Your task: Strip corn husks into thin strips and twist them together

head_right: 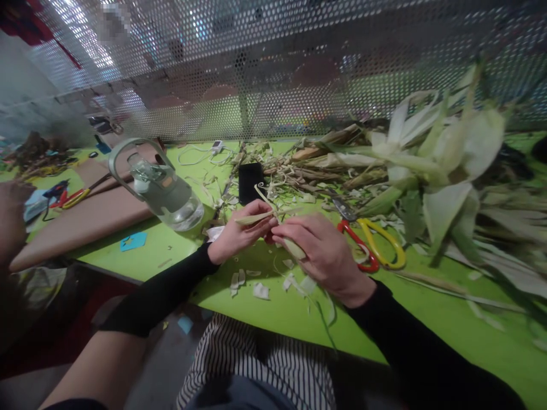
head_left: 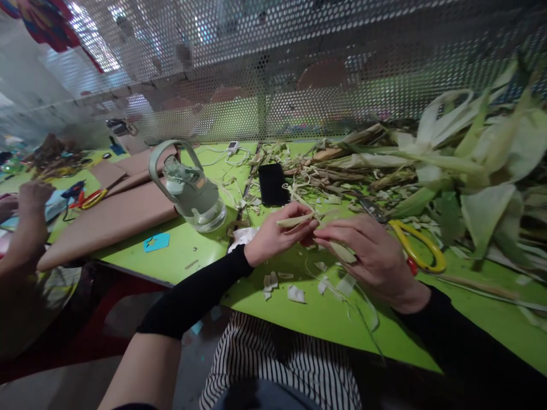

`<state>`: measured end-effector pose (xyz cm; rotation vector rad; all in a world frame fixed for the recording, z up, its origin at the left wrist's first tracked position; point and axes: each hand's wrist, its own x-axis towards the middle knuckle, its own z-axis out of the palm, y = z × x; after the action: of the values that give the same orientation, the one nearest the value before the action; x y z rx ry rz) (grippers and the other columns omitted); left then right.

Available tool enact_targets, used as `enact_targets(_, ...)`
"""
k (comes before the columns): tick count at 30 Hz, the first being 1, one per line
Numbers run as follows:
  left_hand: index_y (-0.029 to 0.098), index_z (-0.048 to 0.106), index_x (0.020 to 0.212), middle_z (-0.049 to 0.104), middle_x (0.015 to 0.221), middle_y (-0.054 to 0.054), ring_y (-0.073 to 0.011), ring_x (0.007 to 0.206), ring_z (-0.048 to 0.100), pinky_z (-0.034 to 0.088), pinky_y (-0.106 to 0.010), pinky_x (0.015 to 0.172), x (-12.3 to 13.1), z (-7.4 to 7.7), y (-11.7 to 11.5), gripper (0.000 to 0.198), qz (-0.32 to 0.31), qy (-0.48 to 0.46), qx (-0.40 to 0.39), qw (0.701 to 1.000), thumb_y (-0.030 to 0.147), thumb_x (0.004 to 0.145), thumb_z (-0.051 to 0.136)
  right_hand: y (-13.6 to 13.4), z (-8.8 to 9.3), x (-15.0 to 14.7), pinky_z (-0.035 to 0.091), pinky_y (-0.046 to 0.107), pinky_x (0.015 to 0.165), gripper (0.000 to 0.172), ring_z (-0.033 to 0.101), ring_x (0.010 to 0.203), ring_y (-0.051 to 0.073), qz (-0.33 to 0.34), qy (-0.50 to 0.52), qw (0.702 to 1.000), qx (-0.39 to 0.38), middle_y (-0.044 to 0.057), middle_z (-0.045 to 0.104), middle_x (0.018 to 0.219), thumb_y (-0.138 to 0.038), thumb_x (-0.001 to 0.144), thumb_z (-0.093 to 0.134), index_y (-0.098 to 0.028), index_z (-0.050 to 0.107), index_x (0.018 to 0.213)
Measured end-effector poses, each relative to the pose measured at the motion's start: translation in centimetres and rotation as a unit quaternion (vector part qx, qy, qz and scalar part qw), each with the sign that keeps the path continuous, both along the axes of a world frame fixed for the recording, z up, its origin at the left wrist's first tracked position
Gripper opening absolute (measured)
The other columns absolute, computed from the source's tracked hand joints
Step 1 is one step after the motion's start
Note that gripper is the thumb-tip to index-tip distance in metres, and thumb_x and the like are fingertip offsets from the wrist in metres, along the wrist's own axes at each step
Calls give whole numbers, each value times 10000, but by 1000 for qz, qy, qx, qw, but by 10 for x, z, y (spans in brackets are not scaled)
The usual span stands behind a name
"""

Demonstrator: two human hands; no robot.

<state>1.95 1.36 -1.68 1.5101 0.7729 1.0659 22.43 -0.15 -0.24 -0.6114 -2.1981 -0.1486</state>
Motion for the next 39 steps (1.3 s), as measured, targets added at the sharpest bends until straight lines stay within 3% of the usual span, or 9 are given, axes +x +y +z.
enact_targets(7, 127, 647, 883, 642, 755, -17, -96, 670, 628, 527, -238, 671, -2, 2, 1, 497, -56, 60, 3, 997, 618, 941, 597, 1, -2, -2, 557, 365, 739, 239, 726, 835, 222, 50, -7, 999, -2, 48, 781, 950, -143, 997, 581, -267, 666, 1183)
enact_targets(11, 109, 688, 1042, 687, 788, -29, -84, 615, 626, 538, -228, 612, 0, 0, 3, 433, -90, 68, -91, 989, 529, 950, 634, -1, -3, -3, 552, 355, 729, 196, 713, 796, 211, -34, 26, 999, -31, 37, 771, 930, -177, 1012, 580, -272, 675, 1155)
enact_targets(14, 105, 685, 1001, 705, 834, -32, -62, 613, 610, 541, -226, 640, 1, -1, 4, 299, -114, 56, -123, 984, 399, 946, 683, -1, -4, -2, 552, 356, 717, 74, 720, 795, 221, -96, 70, 988, -94, 34, 766, 906, -250, 1001, 627, -267, 692, 1032)
enact_targets(19, 118, 631, 947, 662, 837, -17, -73, 652, 607, 519, -237, 623, 1, -1, 4, 387, -151, -14, -177, 973, 489, 891, 726, 1, -4, -2, 549, 370, 682, 70, 711, 763, 228, -108, 80, 979, -156, 40, 752, 874, -289, 994, 632, -253, 682, 962)
enact_targets(25, 149, 569, 903, 594, 805, 21, -65, 599, 552, 455, -221, 563, 3, 1, 2, 337, -81, -31, -175, 981, 474, 935, 647, 1, -5, -5, 562, 435, 741, 59, 702, 830, 265, -88, 54, 990, -93, 49, 749, 896, -265, 973, 656, -285, 710, 961)
enact_targets(28, 152, 563, 878, 594, 776, 17, -75, 619, 551, 472, -236, 623, 3, 8, -2, 210, -65, 11, -150, 987, 324, 995, 537, 0, -6, -5, 560, 451, 735, 89, 694, 832, 273, -92, 18, 993, -69, 57, 752, 907, -254, 981, 647, -299, 724, 985)
enact_targets(31, 166, 534, 798, 558, 707, 20, -97, 656, 555, 480, -256, 699, 1, 16, -6, 264, -69, 59, -93, 991, 313, 1013, 488, 1, -6, -4, 563, 458, 751, 129, 694, 842, 274, -83, -9, 995, -60, 69, 760, 939, -250, 995, 615, -298, 730, 1028)
enact_targets(35, 189, 479, 748, 516, 665, 30, -100, 622, 516, 444, -261, 673, -4, 21, -5, 381, -74, 120, -41, 989, 439, 1033, 444, 3, -4, -2, 579, 448, 775, 130, 714, 866, 268, -44, 20, 992, -113, 60, 767, 966, -279, 1003, 601, -293, 725, 1040)
enact_targets(39, 200, 458, 761, 488, 646, 38, -103, 596, 490, 407, -262, 634, -4, 19, -4, 358, -80, 168, -26, 982, 418, 1041, 408, 4, -2, -2, 592, 409, 723, 143, 719, 806, 246, -70, 118, 965, -222, 43, 759, 916, -400, 975, 659, -268, 712, 962)
